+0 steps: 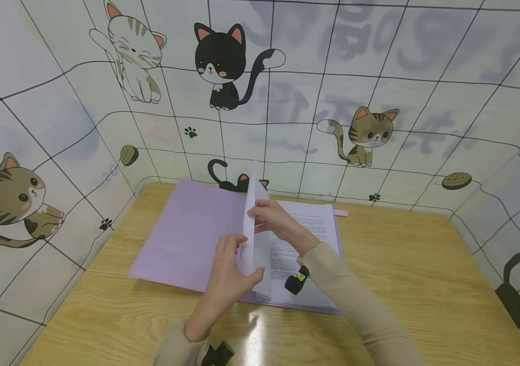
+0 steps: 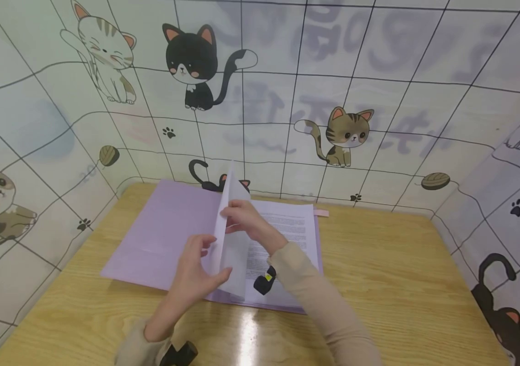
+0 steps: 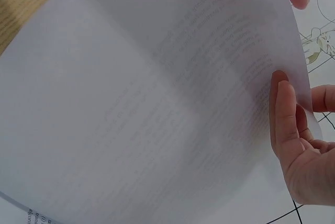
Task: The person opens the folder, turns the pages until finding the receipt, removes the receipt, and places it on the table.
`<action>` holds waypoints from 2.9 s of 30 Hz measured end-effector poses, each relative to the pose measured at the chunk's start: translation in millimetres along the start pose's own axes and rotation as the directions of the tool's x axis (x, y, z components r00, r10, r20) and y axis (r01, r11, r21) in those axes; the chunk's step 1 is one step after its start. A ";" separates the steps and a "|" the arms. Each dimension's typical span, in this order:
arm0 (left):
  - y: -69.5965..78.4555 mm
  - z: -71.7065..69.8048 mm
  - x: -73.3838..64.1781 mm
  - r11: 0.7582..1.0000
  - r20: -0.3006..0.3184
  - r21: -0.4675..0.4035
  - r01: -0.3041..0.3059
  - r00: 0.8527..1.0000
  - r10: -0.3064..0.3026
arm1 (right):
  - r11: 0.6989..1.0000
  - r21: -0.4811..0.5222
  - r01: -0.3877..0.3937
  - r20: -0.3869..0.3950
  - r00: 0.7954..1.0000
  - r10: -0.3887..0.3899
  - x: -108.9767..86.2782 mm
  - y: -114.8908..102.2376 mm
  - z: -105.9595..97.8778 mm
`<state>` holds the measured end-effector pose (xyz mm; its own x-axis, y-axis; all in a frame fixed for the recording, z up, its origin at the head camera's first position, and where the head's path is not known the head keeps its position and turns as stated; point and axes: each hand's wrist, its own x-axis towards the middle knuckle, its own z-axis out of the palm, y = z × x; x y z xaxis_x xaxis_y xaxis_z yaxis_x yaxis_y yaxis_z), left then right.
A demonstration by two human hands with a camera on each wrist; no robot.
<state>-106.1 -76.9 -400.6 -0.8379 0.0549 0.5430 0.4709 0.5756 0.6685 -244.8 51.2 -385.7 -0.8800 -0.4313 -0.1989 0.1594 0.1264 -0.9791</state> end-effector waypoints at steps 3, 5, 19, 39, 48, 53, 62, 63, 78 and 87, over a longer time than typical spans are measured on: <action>-0.3 0.8 -1.3 1.000 0.007 0.020 0.009 1.000 -0.010 | 1.000 0.012 -0.001 0.005 1.000 0.001 0.7 0.6 1.0; -0.2 0.8 -1.7 1.000 0.009 0.019 0.019 1.000 -0.019 | 1.000 0.017 0.000 0.007 1.000 0.000 0.8 1.3 1.7; -10.5 -1.7 -3.3 0.997 -0.033 0.060 0.045 0.999 -0.043 | 0.999 0.050 -0.018 0.056 0.998 0.015 0.1 4.2 5.9; -53.5 -24.3 -7.9 0.980 -0.018 0.121 0.156 0.988 -0.155 | 1.000 0.005 0.015 0.062 0.998 -0.015 -6.3 12.8 -20.6; -72.7 -31.3 -8.9 0.969 -0.008 0.170 0.179 0.984 -0.180 | 0.999 0.032 -0.026 -0.030 0.999 0.027 -3.5 25.7 -52.6; -79.2 -33.4 -11.4 0.952 0.032 0.176 0.252 0.965 -0.262 | 0.998 0.044 -0.047 -0.076 0.996 0.050 -1.3 34.9 -71.6; -86.0 -36.0 -13.8 0.932 0.069 0.219 0.287 0.949 -0.308 | 0.996 0.025 -0.082 -0.154 0.984 0.085 2.3 51.1 -97.1; -87.0 -35.9 -14.1 0.930 0.072 0.224 0.292 0.947 -0.314 | 0.996 0.026 -0.083 -0.164 0.983 0.087 2.5 52.5 -99.2; -107.7 -31.6 -19.7 0.906 0.092 0.289 0.309 0.933 -0.348 | 0.989 -0.003 -0.149 -0.369 0.919 0.137 9.7 68.8 -144.1; -116.8 -28.8 -21.6 0.901 0.094 0.306 0.309 0.932 -0.351 | 0.973 -0.087 -0.215 -0.466 0.872 0.151 11.3 67.7 -165.5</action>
<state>-135.1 -168.8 -475.7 -0.9719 -0.0744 0.2232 0.0809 0.7851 0.6141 -317.9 202.7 -447.2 -0.9517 0.0590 -0.3014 0.3051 0.2932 -0.9060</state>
